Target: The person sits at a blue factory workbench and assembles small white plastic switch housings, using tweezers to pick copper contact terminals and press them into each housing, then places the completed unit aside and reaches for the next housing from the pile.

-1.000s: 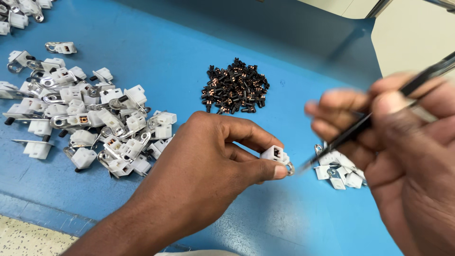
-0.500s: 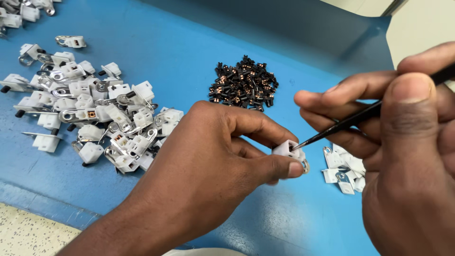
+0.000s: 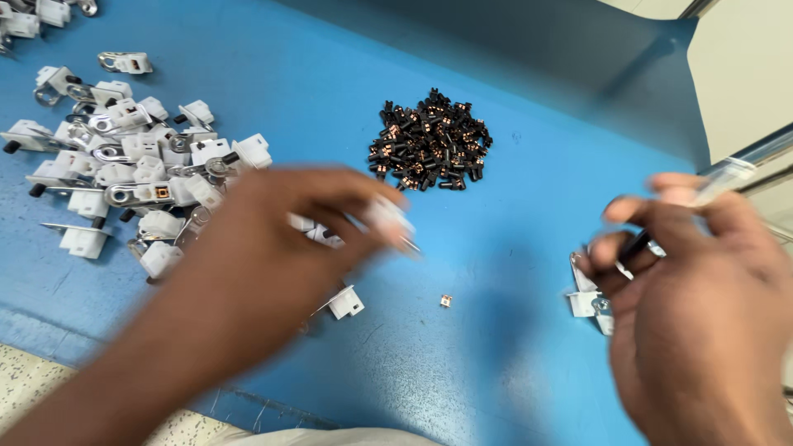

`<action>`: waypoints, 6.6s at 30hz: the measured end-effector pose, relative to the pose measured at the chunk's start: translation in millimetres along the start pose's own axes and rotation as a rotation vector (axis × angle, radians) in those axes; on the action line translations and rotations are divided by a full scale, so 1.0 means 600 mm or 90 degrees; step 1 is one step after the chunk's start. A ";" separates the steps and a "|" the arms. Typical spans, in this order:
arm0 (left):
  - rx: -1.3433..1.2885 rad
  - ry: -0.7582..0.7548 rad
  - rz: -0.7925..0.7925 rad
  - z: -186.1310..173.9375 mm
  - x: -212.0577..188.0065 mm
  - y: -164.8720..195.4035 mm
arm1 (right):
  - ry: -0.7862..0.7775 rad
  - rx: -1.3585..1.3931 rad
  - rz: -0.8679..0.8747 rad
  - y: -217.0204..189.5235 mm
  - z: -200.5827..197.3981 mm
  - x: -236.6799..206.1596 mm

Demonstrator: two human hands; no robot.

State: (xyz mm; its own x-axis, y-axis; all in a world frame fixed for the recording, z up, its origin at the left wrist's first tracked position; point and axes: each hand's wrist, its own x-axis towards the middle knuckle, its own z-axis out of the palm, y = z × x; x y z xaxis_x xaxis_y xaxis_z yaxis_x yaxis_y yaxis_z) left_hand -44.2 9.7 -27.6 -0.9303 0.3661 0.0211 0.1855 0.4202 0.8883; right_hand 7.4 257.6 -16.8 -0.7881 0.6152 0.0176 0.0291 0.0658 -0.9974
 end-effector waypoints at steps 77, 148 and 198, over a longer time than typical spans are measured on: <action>0.152 -0.243 0.223 0.345 0.245 0.035 | -0.343 -0.804 -0.193 0.072 -0.010 0.328; -0.260 -0.101 -0.073 0.083 -0.010 0.054 | -0.279 -0.380 -0.267 -0.012 -0.074 -0.011; 0.419 0.193 -0.294 -0.127 0.043 -0.050 | -0.231 -1.232 0.113 -0.011 -0.017 0.061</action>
State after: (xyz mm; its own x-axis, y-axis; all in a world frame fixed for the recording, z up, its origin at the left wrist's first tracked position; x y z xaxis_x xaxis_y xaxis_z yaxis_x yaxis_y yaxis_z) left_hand -97.8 -56.8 -19.1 -0.9847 -0.1585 -0.0725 -0.1742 0.9028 0.3931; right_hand -15.2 287.8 -9.0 -0.7609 0.5650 -0.3190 0.4244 0.8054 0.4139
